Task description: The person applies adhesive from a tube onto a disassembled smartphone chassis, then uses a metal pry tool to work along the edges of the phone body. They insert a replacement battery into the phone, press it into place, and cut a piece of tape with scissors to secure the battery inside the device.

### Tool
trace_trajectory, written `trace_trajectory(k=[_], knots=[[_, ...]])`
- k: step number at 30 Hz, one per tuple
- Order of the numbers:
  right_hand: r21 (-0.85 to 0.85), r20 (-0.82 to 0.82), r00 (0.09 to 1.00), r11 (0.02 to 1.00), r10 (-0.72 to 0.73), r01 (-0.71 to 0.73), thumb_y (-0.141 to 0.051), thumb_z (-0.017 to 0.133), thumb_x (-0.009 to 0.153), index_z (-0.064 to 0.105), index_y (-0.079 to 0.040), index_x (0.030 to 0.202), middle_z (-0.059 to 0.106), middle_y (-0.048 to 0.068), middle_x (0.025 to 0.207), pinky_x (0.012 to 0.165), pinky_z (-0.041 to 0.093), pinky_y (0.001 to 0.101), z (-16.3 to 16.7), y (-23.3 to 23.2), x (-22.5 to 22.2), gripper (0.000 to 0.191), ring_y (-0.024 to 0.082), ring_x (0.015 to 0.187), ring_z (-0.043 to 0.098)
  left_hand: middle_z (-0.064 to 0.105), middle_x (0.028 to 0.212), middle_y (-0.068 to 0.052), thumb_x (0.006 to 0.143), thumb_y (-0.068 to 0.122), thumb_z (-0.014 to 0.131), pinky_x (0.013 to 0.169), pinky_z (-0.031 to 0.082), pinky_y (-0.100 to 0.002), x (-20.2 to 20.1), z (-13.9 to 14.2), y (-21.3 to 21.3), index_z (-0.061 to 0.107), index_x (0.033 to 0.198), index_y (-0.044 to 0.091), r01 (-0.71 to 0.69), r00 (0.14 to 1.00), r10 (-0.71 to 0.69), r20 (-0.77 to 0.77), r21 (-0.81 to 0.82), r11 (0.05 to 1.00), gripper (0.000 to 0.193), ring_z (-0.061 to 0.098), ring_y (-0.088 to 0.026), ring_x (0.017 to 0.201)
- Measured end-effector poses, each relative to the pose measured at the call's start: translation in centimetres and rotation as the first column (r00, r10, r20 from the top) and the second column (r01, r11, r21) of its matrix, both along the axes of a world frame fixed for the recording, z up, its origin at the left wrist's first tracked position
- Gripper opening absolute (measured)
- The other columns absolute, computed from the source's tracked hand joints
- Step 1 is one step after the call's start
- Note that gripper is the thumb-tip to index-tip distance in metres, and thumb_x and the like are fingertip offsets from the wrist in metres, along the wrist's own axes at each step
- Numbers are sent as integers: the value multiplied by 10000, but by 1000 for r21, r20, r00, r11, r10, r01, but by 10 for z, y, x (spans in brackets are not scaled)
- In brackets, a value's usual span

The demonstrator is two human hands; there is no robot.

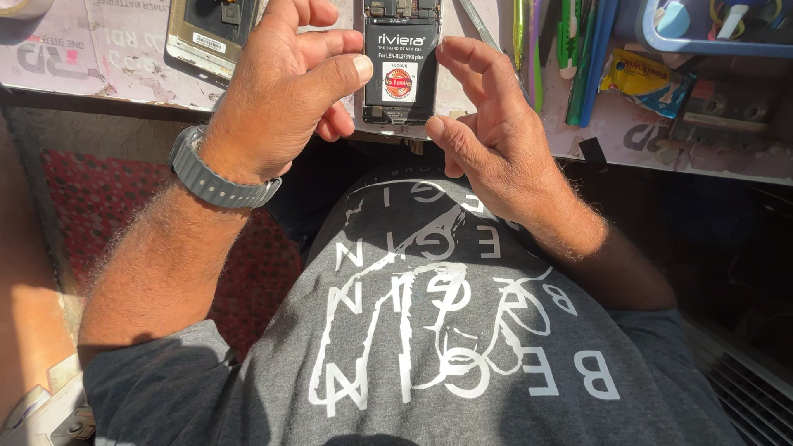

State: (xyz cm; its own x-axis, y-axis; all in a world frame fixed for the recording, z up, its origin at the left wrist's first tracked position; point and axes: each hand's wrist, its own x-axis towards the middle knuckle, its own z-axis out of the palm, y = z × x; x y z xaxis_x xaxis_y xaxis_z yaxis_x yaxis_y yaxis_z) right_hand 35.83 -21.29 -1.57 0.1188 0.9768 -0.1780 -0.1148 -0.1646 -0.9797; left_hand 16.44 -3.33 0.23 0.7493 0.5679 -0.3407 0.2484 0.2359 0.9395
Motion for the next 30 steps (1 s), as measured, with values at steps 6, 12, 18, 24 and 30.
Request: trace_trajectory(k=[6,12,18,24,30], knots=[[38,15,999,999,-33,32,-84,595,1097,275,-57,1567,279,283,1710,603,562,199,-1,7,-2,569,142,1394,556,633,1331,-251,933,237,708,488,531,-199,7,1,-4,339,1439,-76,-97,995,95,-29,-117,988,700,633,-78,634],[53,74,995,997,-64,60,-103,583,1076,270,-58,1536,256,289,1687,585,577,204,-2,5,-4,559,140,1371,535,686,1105,-207,963,187,690,482,508,-213,25,-10,1,428,1401,-88,-46,996,50,-69,53,998,580,627,-72,665],[0,105,994,999,-43,43,-122,594,1115,246,-77,1590,327,267,1719,583,540,182,-9,1,-4,590,34,806,618,724,873,-67,1005,137,698,568,588,-205,36,-36,9,684,1049,17,51,993,-12,-120,330,943,129,705,-77,734],[157,257,959,984,-120,81,-90,671,1105,218,-89,1598,379,245,1676,690,554,183,-9,-4,4,669,78,912,637,690,889,-39,1006,94,683,620,609,-235,26,-31,5,665,1046,43,30,997,-7,-80,296,955,68,701,-74,760],[304,17,959,915,-284,266,-4,783,1013,203,-42,1567,495,197,1524,1073,604,295,-6,14,9,804,209,1217,664,680,1057,-33,1083,60,685,859,616,-245,21,-5,-24,610,1171,11,-17,957,-40,287,193,981,126,679,-70,958]])
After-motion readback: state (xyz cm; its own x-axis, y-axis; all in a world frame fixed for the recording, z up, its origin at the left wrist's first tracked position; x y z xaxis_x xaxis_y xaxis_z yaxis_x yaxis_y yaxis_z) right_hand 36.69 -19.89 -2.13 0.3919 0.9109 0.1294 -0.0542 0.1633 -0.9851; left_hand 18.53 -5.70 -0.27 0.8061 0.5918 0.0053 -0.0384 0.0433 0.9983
